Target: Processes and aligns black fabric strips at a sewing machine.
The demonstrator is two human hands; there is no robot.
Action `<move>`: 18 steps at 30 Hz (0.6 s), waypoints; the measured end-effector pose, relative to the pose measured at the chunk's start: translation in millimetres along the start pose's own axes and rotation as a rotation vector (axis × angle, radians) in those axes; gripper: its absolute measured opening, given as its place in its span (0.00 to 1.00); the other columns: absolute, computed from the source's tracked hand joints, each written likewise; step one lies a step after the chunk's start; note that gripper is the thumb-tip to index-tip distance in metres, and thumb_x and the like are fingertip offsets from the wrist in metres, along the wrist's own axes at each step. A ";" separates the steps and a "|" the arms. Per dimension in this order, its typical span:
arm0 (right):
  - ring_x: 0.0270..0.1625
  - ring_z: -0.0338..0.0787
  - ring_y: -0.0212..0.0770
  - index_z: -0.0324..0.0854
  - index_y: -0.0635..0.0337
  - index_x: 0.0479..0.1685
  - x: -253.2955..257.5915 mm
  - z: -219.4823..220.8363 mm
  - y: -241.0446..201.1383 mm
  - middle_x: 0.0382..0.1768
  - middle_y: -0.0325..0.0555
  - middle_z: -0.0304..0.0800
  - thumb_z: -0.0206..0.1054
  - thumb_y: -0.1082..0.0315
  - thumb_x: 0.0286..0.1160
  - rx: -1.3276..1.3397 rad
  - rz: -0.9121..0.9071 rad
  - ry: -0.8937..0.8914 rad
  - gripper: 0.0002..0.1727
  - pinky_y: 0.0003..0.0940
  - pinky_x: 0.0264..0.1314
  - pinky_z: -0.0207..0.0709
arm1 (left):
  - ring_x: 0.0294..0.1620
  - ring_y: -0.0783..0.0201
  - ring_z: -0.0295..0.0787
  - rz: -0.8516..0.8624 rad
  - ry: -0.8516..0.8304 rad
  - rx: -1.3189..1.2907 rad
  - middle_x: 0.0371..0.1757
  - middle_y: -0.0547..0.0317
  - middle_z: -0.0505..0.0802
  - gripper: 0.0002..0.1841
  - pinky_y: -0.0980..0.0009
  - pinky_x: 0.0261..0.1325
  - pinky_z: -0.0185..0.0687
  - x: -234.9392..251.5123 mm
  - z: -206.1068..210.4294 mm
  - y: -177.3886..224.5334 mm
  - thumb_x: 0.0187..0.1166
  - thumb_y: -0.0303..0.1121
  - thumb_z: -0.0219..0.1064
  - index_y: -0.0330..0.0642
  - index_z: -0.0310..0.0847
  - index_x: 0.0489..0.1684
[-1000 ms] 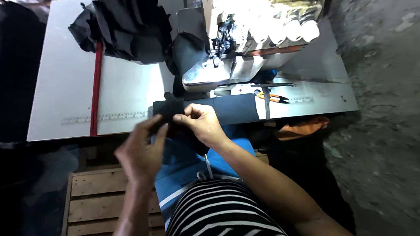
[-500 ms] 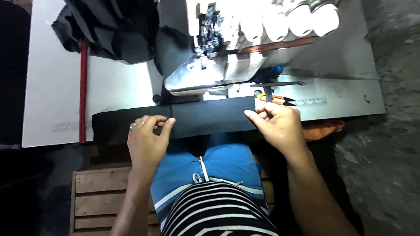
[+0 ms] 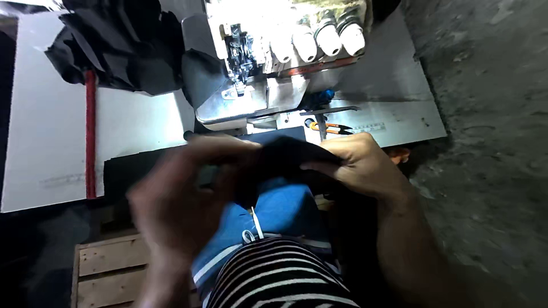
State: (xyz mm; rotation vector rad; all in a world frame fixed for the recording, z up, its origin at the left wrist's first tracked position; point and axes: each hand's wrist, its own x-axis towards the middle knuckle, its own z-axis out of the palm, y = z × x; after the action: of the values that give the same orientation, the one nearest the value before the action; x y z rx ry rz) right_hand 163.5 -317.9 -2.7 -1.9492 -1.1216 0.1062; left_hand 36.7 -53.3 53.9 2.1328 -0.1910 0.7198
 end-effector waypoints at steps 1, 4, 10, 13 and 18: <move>0.35 0.90 0.19 0.95 0.52 0.36 -2.2 1.7 -1.4 0.31 0.28 0.94 0.76 0.63 0.73 0.112 0.046 0.021 0.05 0.18 0.40 0.85 | 0.49 0.77 0.91 -0.082 0.062 0.083 0.52 0.73 0.92 0.15 0.76 0.54 0.91 -1.5 -19.6 -15.6 0.75 0.30 0.77 0.48 0.81 0.57; 0.29 0.89 0.23 0.93 0.59 0.35 -4.9 30.0 -6.3 0.28 0.34 0.94 0.77 0.72 0.70 0.489 0.230 0.154 0.01 0.21 0.34 0.87 | 0.51 0.78 0.87 -0.264 0.141 0.194 0.54 0.69 0.87 0.24 0.77 0.57 0.87 -25.0 -52.0 -51.1 0.75 0.33 0.77 0.42 0.74 0.67; 0.25 0.84 0.27 0.90 0.60 0.37 12.4 91.8 -23.1 0.29 0.41 0.91 0.81 0.77 0.63 0.875 0.532 0.423 0.08 0.23 0.29 0.82 | 0.42 0.82 0.86 -0.459 0.213 0.277 0.46 0.65 0.89 0.20 0.82 0.46 0.84 -77.9 -70.9 -69.5 0.75 0.31 0.76 0.37 0.78 0.63; 0.26 0.86 0.29 0.90 0.60 0.36 12.5 98.1 -31.0 0.28 0.42 0.91 0.83 0.80 0.56 0.905 0.530 0.436 0.11 0.24 0.32 0.85 | 0.40 0.83 0.85 -0.478 0.225 0.295 0.43 0.65 0.90 0.21 0.82 0.45 0.83 -88.2 -80.0 -75.2 0.75 0.32 0.76 0.35 0.78 0.64; 0.24 0.84 0.28 0.90 0.61 0.36 15.7 102.2 -37.4 0.27 0.42 0.90 0.83 0.76 0.61 0.847 0.513 0.468 0.08 0.23 0.30 0.82 | 0.41 0.82 0.86 -0.507 0.266 0.232 0.44 0.67 0.89 0.21 0.82 0.47 0.85 -94.7 -82.4 -81.0 0.75 0.30 0.75 0.35 0.76 0.64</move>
State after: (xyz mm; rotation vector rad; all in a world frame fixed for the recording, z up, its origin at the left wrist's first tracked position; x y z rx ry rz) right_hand 101.5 -233.0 -35.0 -1.3280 -0.1745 0.3221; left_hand -45.9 50.0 -15.7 2.1428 0.5819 0.7319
